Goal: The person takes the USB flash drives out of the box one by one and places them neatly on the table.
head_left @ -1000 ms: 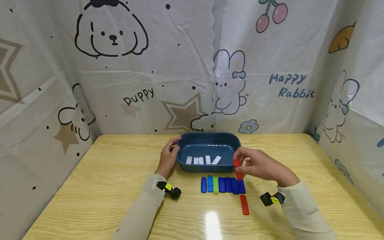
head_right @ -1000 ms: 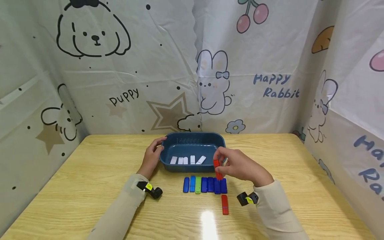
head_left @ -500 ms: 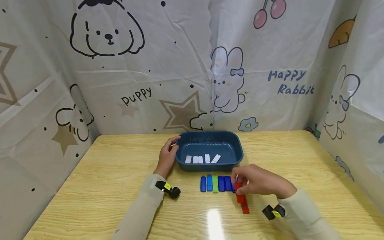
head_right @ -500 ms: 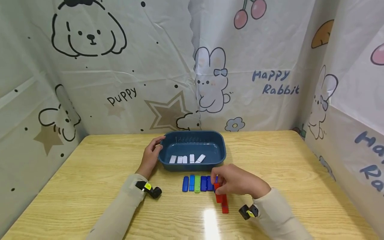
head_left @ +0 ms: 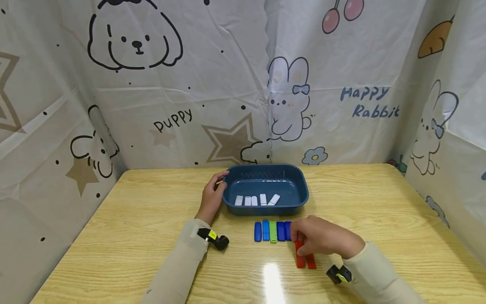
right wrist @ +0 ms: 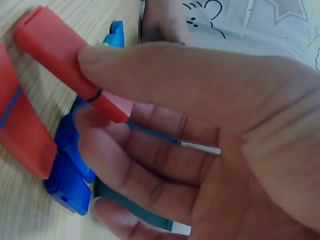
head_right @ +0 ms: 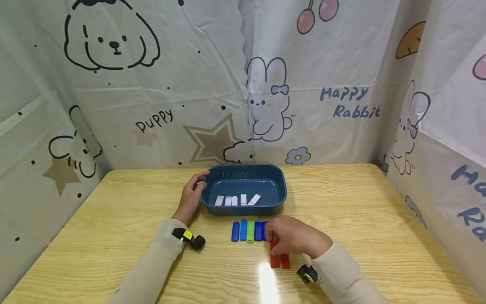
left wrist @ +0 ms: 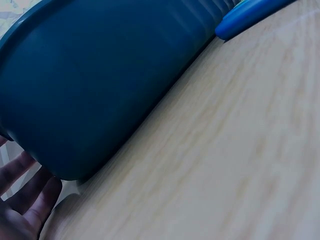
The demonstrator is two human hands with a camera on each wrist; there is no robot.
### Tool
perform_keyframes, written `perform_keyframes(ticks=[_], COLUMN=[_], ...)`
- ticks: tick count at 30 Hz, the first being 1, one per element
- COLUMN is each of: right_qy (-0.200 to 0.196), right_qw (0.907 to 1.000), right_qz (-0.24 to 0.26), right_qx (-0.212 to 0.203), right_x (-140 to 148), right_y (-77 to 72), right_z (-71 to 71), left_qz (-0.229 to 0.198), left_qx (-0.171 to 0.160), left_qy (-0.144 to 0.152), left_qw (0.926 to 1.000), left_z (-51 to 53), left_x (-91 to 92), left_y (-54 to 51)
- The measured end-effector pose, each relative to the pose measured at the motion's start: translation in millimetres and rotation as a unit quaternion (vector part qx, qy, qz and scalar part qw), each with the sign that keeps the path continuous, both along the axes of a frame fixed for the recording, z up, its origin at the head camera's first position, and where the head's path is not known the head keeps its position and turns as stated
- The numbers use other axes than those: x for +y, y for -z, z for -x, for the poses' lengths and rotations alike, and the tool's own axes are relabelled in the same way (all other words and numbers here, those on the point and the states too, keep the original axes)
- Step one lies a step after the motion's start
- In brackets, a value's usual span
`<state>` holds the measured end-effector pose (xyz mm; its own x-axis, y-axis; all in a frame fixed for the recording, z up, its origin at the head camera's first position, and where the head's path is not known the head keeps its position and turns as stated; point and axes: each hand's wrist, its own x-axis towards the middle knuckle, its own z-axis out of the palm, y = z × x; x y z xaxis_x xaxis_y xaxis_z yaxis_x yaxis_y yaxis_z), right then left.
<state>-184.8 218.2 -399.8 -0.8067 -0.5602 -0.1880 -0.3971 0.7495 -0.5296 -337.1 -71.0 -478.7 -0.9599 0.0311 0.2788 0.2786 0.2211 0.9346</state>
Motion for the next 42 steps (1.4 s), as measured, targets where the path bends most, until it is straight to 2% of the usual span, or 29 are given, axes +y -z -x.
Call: perform_keyframes(ticks=[6, 17, 23, 31, 38, 42], right_qy=[0.002, 0.026, 0.031, 0.021, 0.05, 0.038], right_qw=[0.9994, 0.9983, 0.9974, 0.9985, 0.9962, 0.9969], right_qz=[-0.031, -0.05, -0.063, -0.051, -0.06, -0.051], right_qx=[0.016, -0.015, -0.015, 0.0, -0.039, -0.046], right_x=[0.5, -2.4, -3.6, -2.8, -8.0, -9.1], right_y=[1.7, 1.9, 2.3, 3.0, 1.6, 1.4], right_z=[0.1, 0.4, -0.2, 0.4, -3.9, -7.7], left_qz=[-0.003, -0.003, -0.006, 0.003, 0.007, 0.009], left_qx=[-0.001, -0.001, 0.001, -0.003, -0.004, -0.004], left_qy=[0.003, 0.0, 0.006, 0.002, -0.001, 0.0], left_qw=[1.0, 1.0, 1.0, 1.0, 1.0, 1.0], left_z=[-0.1, 0.2, 0.4, -0.2, -0.2, 0.3], left_x=[0.0, 0.0, -0.7, -0.1, 0.5, 0.4], left_y=[-0.1, 0.4, 0.4, -0.5, -0.6, 0.4])
